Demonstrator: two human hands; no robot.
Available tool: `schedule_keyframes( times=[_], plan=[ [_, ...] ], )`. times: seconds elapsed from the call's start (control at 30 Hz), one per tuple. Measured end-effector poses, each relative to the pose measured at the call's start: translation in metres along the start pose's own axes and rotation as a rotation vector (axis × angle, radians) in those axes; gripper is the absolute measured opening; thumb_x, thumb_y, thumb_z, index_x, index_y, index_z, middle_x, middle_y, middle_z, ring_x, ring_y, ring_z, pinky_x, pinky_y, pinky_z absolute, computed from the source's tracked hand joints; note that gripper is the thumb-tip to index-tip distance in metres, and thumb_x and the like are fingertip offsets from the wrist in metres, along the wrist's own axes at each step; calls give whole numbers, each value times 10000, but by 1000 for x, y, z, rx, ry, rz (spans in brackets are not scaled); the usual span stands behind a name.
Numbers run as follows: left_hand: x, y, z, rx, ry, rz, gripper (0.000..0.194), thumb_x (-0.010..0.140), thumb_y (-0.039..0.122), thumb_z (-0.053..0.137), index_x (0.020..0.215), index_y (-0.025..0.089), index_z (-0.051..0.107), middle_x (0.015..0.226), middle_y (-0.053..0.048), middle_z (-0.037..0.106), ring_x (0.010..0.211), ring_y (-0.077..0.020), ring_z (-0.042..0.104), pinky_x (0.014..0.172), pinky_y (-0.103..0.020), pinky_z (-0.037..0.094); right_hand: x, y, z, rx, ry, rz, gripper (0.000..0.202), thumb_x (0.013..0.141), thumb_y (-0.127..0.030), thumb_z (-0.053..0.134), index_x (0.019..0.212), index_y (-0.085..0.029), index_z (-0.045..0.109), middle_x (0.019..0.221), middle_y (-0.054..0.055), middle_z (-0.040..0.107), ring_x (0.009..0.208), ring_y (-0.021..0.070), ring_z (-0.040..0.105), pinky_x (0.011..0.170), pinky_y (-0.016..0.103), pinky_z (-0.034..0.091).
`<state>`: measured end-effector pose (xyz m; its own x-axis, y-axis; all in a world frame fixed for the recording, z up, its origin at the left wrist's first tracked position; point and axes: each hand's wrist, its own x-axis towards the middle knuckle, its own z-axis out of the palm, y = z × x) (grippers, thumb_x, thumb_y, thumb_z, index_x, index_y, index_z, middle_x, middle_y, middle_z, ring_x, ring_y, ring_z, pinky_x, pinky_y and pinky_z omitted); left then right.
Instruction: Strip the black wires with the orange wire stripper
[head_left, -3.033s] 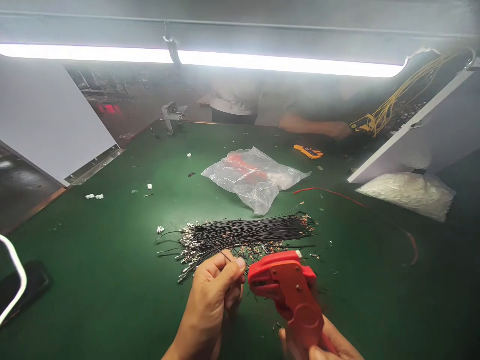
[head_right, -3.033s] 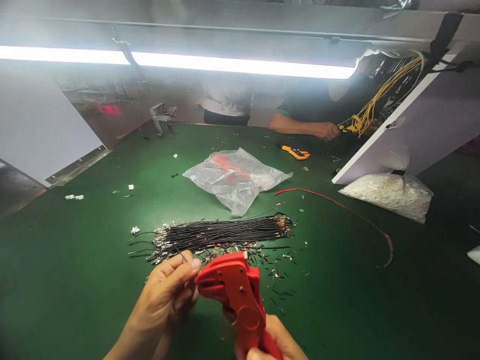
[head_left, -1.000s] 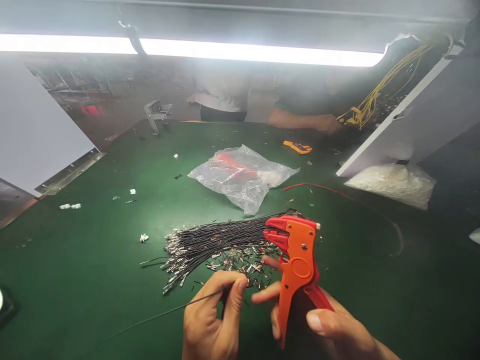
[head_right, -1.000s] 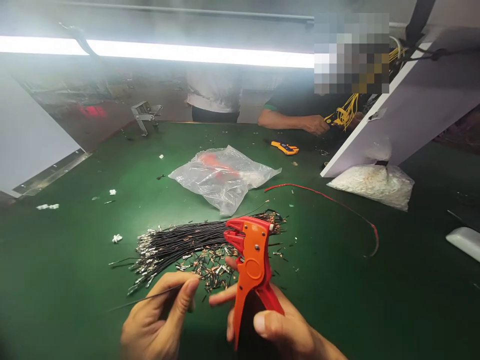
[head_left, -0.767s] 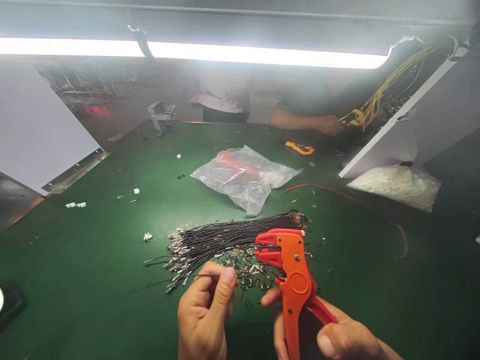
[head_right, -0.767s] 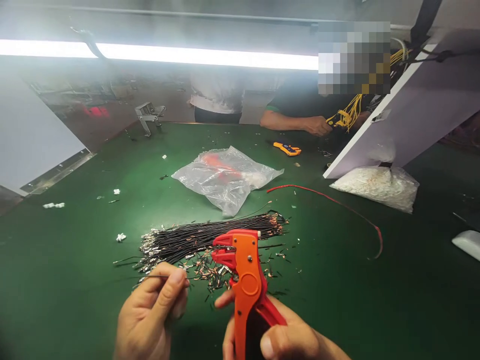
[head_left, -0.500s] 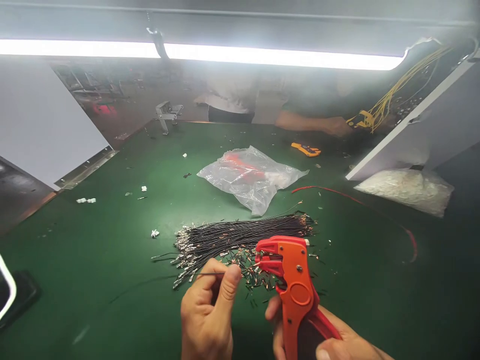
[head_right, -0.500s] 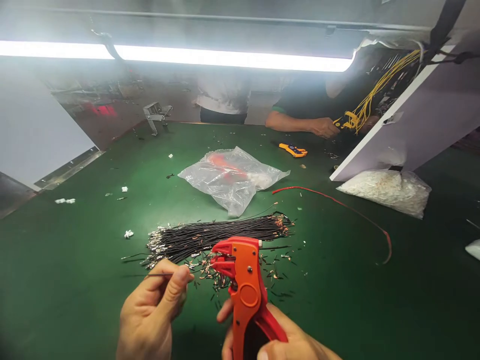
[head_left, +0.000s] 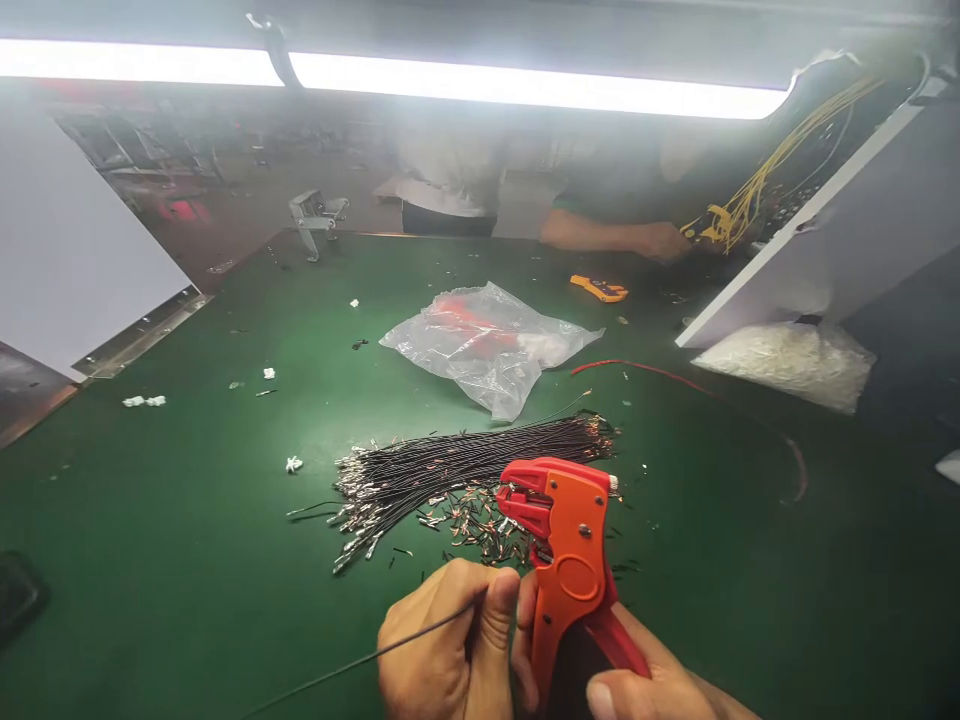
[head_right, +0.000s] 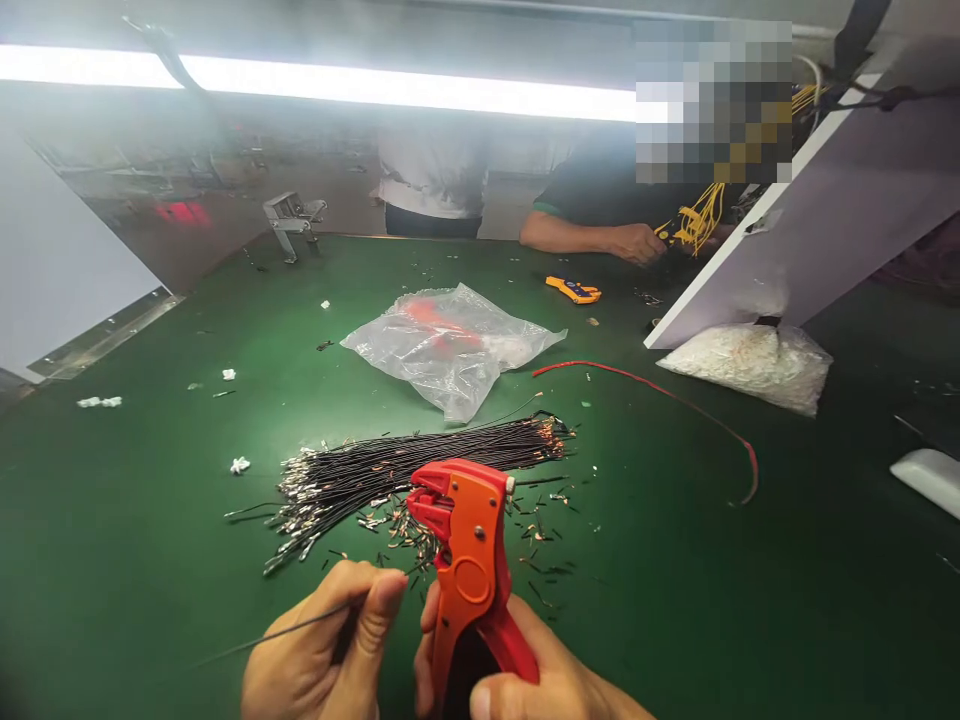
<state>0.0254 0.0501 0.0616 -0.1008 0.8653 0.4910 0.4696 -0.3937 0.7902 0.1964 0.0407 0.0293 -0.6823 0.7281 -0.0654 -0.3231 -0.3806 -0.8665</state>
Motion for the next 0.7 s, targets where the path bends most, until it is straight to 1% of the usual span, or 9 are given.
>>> schedule_keyframes(
  times=[0.07, 0.13, 0.2, 0.27, 0.33, 0.43, 0.53, 0.63, 0.7],
  plan=[
    [-1, 1, 2, 5, -8, 20, 337, 1024, 329, 527, 712, 241, 620, 510, 89, 561, 391, -75, 462, 412, -213, 309, 2, -3, 2, -26, -1, 19, 613, 804, -555, 649, 1272, -173, 543, 948, 116, 719, 890, 299, 677, 807, 425, 493],
    [-3, 2, 4, 31, -1, 60, 341, 1027, 345, 516, 728, 241, 642, 502, 79, 543, 387, -81, 454, 415, -217, 314, 4, -6, 5, -35, -9, 10, 643, 805, -571, 636, 1295, -165, 547, 971, 124, 716, 891, 299, 671, 803, 423, 500],
    [-5, 2, 7, 79, 17, 111, 360, 1027, 347, 511, 710, 234, 637, 469, 76, 490, 370, -86, 418, 406, -228, 291, 6, -9, 8, -46, -26, -7, 614, 822, -576, 613, 1275, -162, 582, 988, 127, 703, 891, 291, 654, 799, 413, 495],
    [-7, 2, 10, 140, 26, 159, 409, 1038, 341, 478, 667, 228, 607, 439, 73, 447, 353, -90, 383, 408, -243, 271, 8, -12, 11, -58, -40, -26, 550, 849, -565, 584, 1216, -159, 635, 996, 128, 684, 904, 283, 628, 801, 403, 479],
    [-9, 0, 12, 207, 27, 205, 452, 1051, 321, 432, 635, 228, 583, 422, 63, 446, 350, -97, 380, 422, -258, 269, 10, -16, 13, -47, -39, -44, 517, 866, -563, 566, 1172, -157, 663, 994, 125, 662, 915, 281, 605, 805, 398, 461],
    [-10, -3, 13, 302, -9, 273, 487, 1053, 280, 398, 602, 229, 573, 421, 41, 482, 361, -109, 400, 441, -280, 278, 12, -17, 14, 11, -57, -66, 481, 897, -540, 562, 1202, -176, 640, 971, 99, 628, 882, 259, 582, 817, 395, 442],
    [-9, -4, 12, 370, -53, 328, 483, 1041, 239, 412, 589, 227, 582, 423, 33, 490, 369, -112, 422, 444, -293, 272, 12, -14, 14, 24, -81, -109, 411, 930, -505, 559, 1185, -193, 638, 915, 66, 569, 799, 204, 479, 731, 333, 400],
    [-7, -4, 10, 419, -94, 384, 492, 1033, 208, 411, 564, 226, 561, 419, 34, 469, 367, -110, 414, 440, -301, 261, 10, -9, 14, 44, -35, -99, 398, 934, -523, 568, 1096, -171, 655, 841, 38, 482, 734, 165, 363, 618, 283, 289],
    [-6, -4, 10, 428, -109, 413, 481, 1023, 190, 418, 557, 226, 534, 419, 36, 461, 364, -109, 405, 438, -303, 254, 6, -6, 14, 46, 9, -74, 409, 926, -539, 584, 1033, -152, 657, 806, 20, 431, 694, 144, 331, 585, 278, 248]
  ],
)
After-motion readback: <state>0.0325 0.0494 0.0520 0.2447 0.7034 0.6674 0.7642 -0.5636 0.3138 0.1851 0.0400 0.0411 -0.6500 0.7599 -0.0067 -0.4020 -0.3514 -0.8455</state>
